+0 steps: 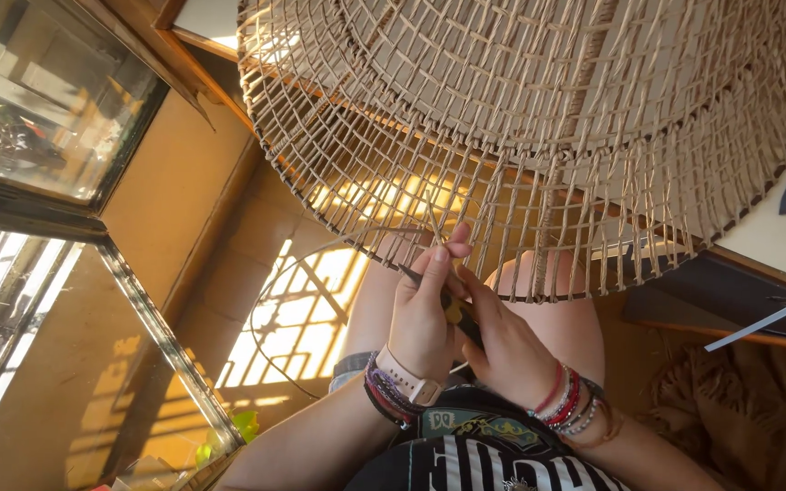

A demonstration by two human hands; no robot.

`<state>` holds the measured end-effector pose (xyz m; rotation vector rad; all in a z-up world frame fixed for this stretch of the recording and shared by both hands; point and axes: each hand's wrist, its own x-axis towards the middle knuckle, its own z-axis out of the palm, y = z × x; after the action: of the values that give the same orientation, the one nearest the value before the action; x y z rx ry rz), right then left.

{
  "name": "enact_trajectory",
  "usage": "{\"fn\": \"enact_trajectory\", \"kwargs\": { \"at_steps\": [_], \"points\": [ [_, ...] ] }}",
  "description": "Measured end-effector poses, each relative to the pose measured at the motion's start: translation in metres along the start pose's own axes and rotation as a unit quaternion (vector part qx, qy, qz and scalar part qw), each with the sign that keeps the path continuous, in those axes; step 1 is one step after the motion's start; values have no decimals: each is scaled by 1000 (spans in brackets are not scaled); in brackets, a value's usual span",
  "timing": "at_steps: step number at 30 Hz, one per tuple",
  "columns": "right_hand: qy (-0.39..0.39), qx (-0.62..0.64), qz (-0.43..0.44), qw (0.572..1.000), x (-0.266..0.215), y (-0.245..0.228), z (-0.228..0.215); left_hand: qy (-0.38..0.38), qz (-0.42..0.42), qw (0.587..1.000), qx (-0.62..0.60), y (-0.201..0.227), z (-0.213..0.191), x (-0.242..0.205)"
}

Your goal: Trimming and weaving a large wicker lampshade or basket frame using snips.

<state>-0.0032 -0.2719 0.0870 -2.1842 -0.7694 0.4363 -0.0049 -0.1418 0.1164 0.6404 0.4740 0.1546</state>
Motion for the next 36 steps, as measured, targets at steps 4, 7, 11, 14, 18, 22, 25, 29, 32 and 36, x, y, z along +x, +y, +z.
{"fn": "enact_trajectory", "kwargs": {
  "at_steps": [4, 7, 11, 14, 18, 22, 25, 29, 32, 36],
  "points": [
    [19, 74, -41, 996, -9, 8, -8, -4, 32, 999, 44, 18, -14, 19],
    [20, 291, 34, 956, -13, 0, -17, -23, 82, 996, 23, 46, -20, 36],
    [-19, 632, 6, 774, -20, 10, -35, -84, 207, 908, 355, 91, -40, 44],
    [-49, 673, 36, 737, -22, 12, -47, -135, 319, 678, 648, 102, -54, 39],
    [-134, 632, 66, 760, -30, 20, -47, -232, 350, 691, 588, 120, -48, 6],
    [-195, 613, 81, 761, -37, 26, -42, -254, 203, 702, 633, 121, -61, 3],
    [-214, 578, 121, 778, -42, 44, -31, -312, 192, 644, 672, 94, -90, 15],
    [-219, 502, 261, 795, -42, 51, -18, -145, 274, 605, 734, 67, -101, 25],
    [-202, 484, 295, 798, -39, 46, -10, -115, 333, 597, 721, 58, -98, 32],
    [-176, 500, 311, 789, -33, 49, -1, -98, 409, 534, 734, 46, -100, 41]
  ]
}}
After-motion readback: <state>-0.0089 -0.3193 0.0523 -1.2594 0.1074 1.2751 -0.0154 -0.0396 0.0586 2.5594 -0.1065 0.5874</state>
